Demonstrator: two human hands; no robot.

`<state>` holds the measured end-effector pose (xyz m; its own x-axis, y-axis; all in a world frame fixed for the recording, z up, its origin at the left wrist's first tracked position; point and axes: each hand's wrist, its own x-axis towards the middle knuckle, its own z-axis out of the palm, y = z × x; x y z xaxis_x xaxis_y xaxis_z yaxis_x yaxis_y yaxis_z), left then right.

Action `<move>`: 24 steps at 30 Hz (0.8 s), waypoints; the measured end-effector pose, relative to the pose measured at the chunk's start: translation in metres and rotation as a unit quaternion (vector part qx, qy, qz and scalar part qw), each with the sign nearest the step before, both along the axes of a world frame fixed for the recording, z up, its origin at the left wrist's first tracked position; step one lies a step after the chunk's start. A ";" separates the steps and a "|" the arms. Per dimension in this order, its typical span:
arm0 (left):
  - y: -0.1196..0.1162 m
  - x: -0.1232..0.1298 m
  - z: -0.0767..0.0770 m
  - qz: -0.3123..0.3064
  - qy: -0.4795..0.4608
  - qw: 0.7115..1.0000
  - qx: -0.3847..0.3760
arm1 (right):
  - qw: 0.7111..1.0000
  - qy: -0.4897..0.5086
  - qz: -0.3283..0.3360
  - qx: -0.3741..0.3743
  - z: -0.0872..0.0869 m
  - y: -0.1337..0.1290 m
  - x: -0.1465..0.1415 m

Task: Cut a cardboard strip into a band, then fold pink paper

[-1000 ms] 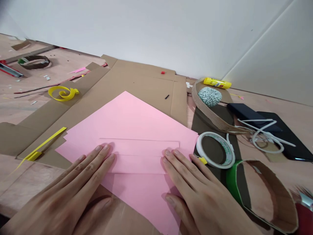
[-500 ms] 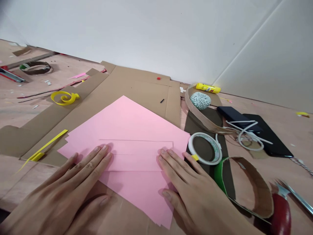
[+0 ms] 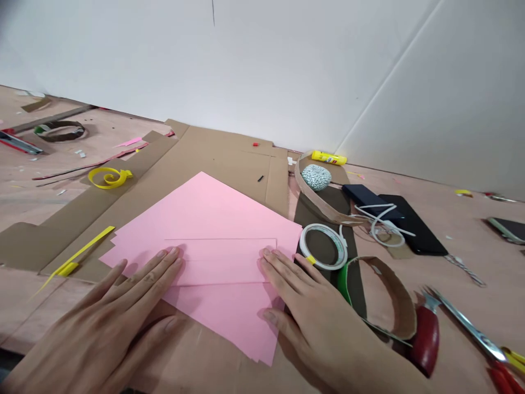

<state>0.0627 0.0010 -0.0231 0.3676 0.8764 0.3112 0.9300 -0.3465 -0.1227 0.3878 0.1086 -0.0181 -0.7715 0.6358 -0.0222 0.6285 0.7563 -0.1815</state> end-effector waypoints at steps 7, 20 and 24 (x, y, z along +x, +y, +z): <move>-0.005 -0.002 -0.017 0.022 -0.002 1.000 0.015 | 0.994 0.055 -0.046 0.079 0.030 -0.011 0.000; -0.010 -0.014 -0.036 0.000 -0.009 1.000 -0.028 | 0.986 0.019 0.154 -0.063 0.035 -0.019 -0.102; -0.009 -0.011 -0.032 0.034 -0.065 0.996 -0.042 | 0.987 0.000 0.124 -0.106 0.034 -0.007 -0.081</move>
